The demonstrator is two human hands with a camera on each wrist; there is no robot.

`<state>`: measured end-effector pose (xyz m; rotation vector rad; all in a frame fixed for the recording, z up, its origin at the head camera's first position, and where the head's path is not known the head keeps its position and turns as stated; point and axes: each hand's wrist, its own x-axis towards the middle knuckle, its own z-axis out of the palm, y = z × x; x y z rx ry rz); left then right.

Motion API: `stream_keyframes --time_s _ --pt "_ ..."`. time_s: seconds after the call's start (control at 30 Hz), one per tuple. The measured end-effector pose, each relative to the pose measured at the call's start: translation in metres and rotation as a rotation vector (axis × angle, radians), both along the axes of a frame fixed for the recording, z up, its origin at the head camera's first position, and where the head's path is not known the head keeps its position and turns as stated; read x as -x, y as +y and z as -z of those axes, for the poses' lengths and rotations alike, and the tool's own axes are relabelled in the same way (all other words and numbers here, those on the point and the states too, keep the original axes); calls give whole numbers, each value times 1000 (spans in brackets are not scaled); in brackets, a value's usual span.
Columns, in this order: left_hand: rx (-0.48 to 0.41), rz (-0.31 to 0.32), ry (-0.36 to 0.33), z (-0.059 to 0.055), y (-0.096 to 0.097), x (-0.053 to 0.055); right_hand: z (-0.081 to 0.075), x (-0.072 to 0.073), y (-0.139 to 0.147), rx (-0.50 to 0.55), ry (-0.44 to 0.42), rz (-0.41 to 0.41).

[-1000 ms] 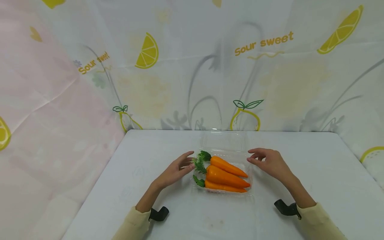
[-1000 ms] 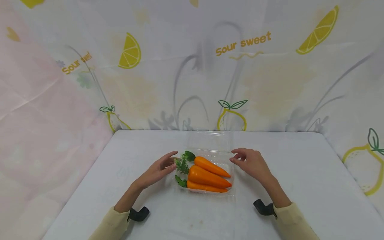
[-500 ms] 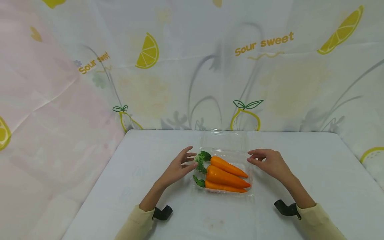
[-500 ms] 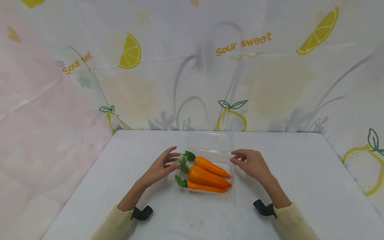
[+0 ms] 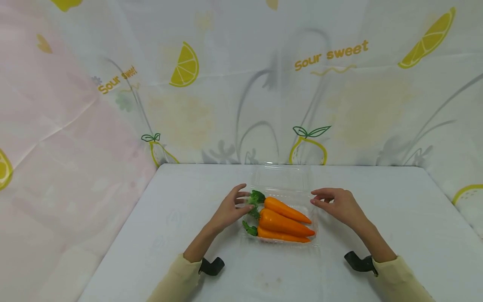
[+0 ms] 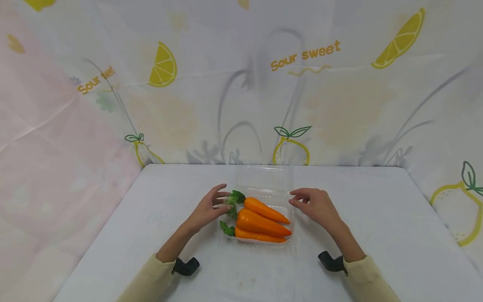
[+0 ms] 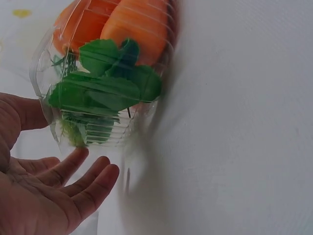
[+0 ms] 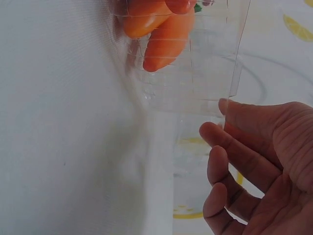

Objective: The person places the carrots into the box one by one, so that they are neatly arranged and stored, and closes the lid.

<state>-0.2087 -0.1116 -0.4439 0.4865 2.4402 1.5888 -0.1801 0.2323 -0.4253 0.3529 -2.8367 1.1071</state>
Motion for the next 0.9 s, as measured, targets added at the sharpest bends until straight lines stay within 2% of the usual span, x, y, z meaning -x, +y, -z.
stream_keyframes --time_s 0.13,0.37,0.63,0.9 --pt "-10 -26 -58 0 4 1 1 0 0 -1 -4 4" --pt "34 -81 -119 1 8 1 2 0 -1 1 -16 5" --pt "43 -93 -107 -2 12 -1 2 0 -1 2 -18 6" --pt "50 -57 -68 -4 9 -5 2 0 0 1 -30 13"
